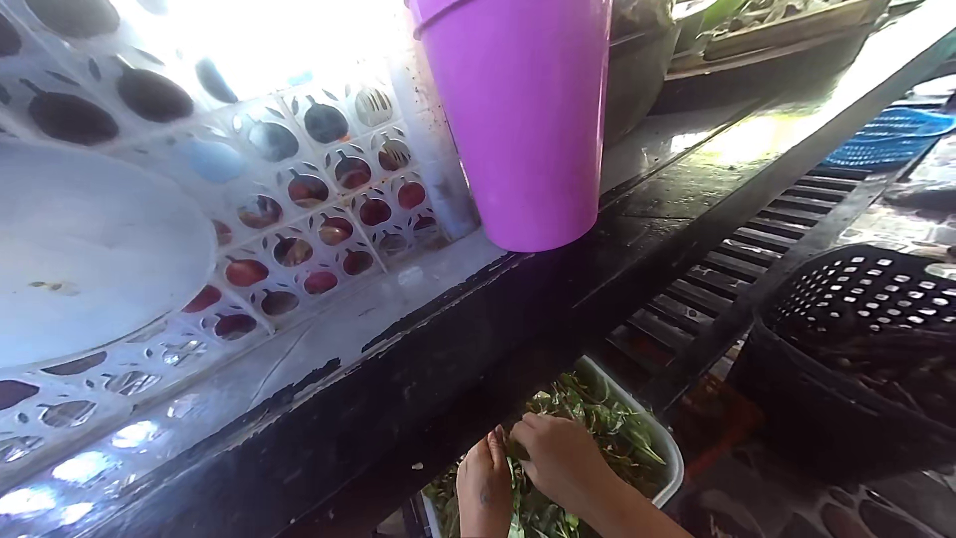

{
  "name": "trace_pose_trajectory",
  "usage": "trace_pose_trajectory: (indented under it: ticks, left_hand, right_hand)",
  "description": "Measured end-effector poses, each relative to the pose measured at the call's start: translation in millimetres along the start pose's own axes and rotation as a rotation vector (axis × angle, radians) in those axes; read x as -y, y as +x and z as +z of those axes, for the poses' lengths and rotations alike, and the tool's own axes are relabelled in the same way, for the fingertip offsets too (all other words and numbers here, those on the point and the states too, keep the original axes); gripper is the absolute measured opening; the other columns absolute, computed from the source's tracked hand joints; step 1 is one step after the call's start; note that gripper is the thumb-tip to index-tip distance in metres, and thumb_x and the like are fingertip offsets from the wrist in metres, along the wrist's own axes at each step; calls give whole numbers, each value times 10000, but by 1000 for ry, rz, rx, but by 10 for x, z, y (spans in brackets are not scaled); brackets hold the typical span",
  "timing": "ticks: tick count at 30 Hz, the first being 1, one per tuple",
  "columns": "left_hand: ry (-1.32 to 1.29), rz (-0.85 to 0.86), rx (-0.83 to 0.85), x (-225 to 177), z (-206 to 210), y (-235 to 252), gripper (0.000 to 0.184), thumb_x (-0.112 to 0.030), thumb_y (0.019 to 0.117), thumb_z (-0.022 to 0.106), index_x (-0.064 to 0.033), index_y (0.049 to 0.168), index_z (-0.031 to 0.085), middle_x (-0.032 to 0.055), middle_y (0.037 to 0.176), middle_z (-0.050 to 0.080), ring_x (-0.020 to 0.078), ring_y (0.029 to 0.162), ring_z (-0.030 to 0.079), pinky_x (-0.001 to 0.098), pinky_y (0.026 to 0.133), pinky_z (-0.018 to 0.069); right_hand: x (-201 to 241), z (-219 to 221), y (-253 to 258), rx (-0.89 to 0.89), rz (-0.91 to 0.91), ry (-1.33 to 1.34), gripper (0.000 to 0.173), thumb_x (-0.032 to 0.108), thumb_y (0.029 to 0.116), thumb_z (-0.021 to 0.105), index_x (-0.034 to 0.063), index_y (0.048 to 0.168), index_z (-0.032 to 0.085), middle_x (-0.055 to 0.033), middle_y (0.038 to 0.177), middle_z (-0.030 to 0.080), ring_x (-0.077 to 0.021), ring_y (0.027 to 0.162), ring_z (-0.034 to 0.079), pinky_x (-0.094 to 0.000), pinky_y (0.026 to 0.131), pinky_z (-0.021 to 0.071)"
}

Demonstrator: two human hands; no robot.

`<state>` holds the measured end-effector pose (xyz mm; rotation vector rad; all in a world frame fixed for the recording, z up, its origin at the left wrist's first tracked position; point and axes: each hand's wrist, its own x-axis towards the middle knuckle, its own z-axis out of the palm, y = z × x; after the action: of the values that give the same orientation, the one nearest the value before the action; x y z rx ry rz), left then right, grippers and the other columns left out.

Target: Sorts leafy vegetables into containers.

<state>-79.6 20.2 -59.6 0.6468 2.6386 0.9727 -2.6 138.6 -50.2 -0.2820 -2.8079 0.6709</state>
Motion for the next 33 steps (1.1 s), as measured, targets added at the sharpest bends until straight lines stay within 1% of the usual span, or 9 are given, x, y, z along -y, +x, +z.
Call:
trace_pose_trajectory:
  ticks: [5,10,12,15,17,19,25,29,33]
  left_hand:
    - [176,22,-9,-24,-4,-56,468,-316,1105,407,30,1068,719,211,920,727,373,945,716,586,885,538]
    - [61,21,33,25,47,-25,483,-311,1113,382,36,1075,716,209,943,726,361,954,708,578,892,529]
    - [-82,36,51,18,6,-15,505,-330,1114,367,25,1084,726,185,932,725,326,939,699,558,893,524]
    - [-239,86,2,34,24,31,500,-337,1099,365,-19,925,710,47,711,623,174,687,607,417,700,513]
    - [-283,58,20,33,32,53,490,-319,1102,369,-17,901,698,35,693,593,157,654,568,391,676,489]
    - [-301,8,44,26,28,56,475,-302,1110,377,-15,903,693,37,689,586,151,632,556,370,655,487]
    - [-527,-49,114,-10,-51,22,421,-278,1105,409,-24,898,674,5,647,554,94,561,513,286,563,458]
    - [-705,-83,190,-18,-47,-21,425,-296,1107,390,-42,900,661,-5,637,562,78,535,507,260,520,441]
    - [-814,-48,255,-32,-27,-30,417,-291,1105,386,-40,914,659,-15,619,565,61,513,504,242,496,438]
  right_hand:
    - [-59,11,-9,143,-37,72,199,214,896,695,58,1005,755,-146,977,728,-340,908,717,-554,730,561]
    - [-92,86,-5,33,22,183,211,261,877,702,54,856,738,-122,851,714,-303,828,716,-530,682,555]
    - [-51,26,19,71,246,504,221,245,896,645,50,838,731,-88,786,674,-243,772,659,-489,691,506]
    - [13,29,39,82,587,1178,206,141,981,572,110,785,627,47,662,542,-51,589,499,-241,567,421]
    - [46,120,41,57,767,1518,268,87,974,533,162,717,526,71,596,477,-33,517,439,-207,509,391]
    - [43,210,36,38,878,1704,247,68,955,538,168,730,507,58,585,467,-53,520,451,-234,536,431]
    - [76,181,-7,63,834,1964,190,20,954,444,132,818,513,25,594,505,-75,542,529,-268,595,530]
    - [71,145,-74,87,752,2062,239,34,926,421,149,733,504,36,559,466,-74,531,514,-272,610,538]
    - [56,122,-133,44,733,2073,208,39,917,423,151,768,516,37,567,457,-82,535,509,-290,615,538]
